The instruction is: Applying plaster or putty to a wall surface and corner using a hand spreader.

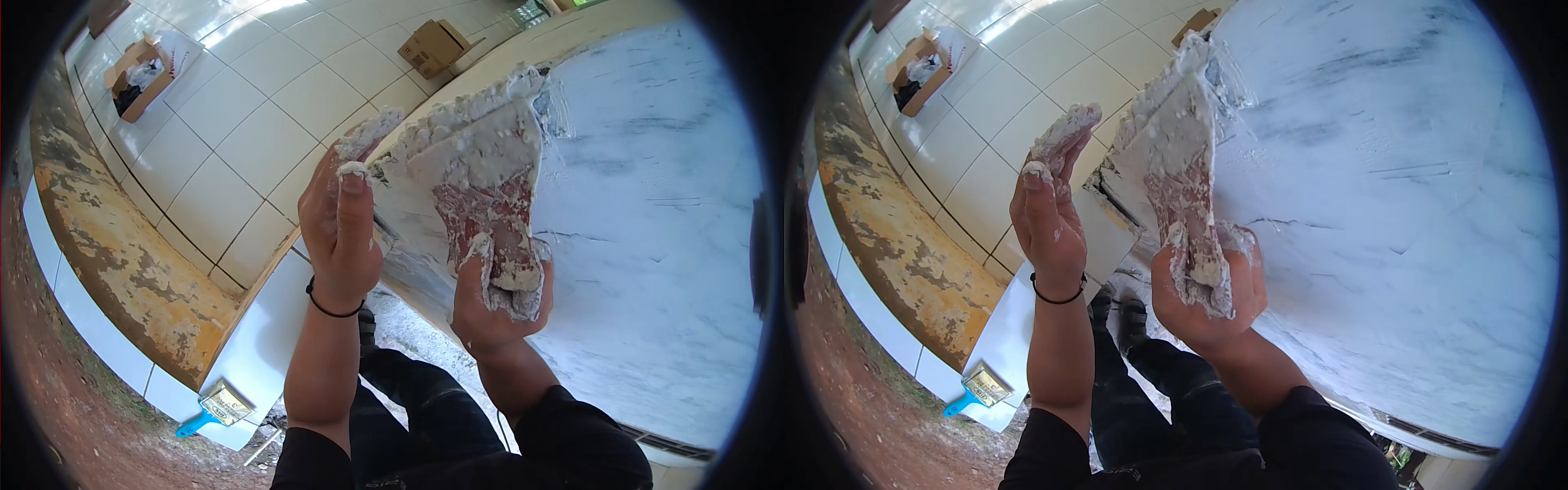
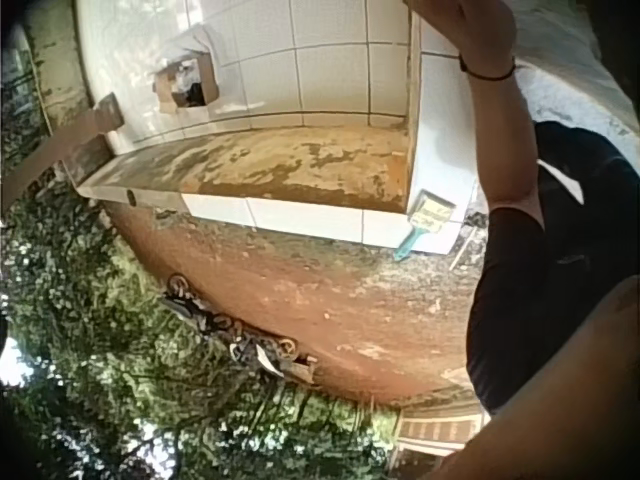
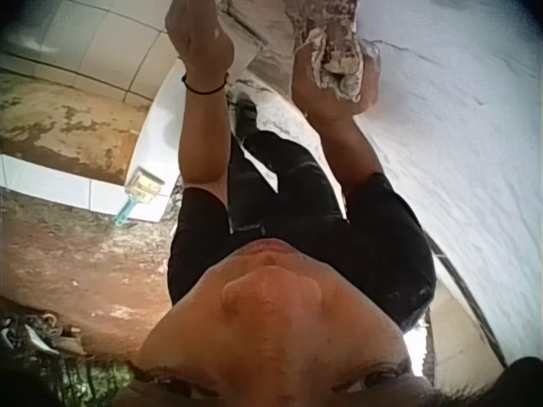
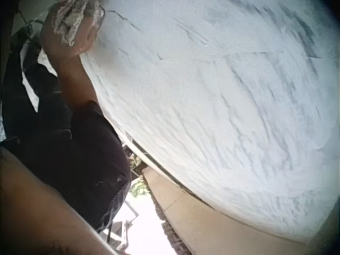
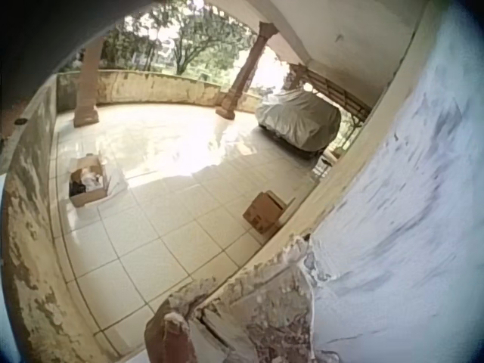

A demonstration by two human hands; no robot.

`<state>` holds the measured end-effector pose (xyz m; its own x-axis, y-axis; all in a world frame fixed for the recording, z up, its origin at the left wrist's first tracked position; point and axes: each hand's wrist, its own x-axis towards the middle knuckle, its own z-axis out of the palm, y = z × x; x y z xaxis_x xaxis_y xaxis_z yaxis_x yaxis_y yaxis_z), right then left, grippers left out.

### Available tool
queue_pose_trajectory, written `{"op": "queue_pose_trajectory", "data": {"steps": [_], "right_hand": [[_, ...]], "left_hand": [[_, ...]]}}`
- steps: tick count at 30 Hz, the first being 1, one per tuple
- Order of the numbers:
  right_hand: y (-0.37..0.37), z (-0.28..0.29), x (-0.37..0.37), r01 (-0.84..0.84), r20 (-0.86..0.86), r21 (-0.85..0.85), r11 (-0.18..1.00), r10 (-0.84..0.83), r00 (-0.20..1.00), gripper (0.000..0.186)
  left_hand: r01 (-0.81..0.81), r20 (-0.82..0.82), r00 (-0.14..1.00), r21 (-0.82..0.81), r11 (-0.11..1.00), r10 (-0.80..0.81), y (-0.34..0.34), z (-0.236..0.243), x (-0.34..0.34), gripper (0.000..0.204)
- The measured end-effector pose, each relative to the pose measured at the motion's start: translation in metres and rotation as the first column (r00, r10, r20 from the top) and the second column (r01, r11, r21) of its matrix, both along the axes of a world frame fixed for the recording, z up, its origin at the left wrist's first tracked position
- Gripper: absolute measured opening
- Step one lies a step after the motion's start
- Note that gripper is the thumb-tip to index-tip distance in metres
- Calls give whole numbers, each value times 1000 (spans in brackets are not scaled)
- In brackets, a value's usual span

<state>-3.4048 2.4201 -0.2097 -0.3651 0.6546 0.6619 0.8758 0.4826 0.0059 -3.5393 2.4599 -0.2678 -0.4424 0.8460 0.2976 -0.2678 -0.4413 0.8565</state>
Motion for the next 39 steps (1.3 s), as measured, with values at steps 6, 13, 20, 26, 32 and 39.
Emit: {"op": "queue_pose_trajectory", "data": {"steps": [6,13,20,26,32,39], "right_hand": [[-18,10,-8,8,323,-8,1000,-5,946,18],[14,0,-25,-155,-436,-86,984,103,894,19],[-6,15,-21,-177,-21,-24,984,177,984,20],[14,4,-24,-206,-320,-132,969,155,935,22],[-6,12,-11,-92,120,-9,996,92,988,28],[8,-9,-24,-106,-245,-89,990,82,966,28]], "left_hand": [[12,-75,997,83,996,-6,-9,-4,-7,49],[-29,-51,998,132,991,36,-20,-4,-13,48],[-27,-75,996,153,988,39,-30,-7,-16,47],[-13,-33,999,120,993,17,-31,-11,-6,46],[-47,-81,995,54,997,51,-34,-12,-3,45],[-26,3,1000,26,999,26,-38,-19,-8,44]]}}
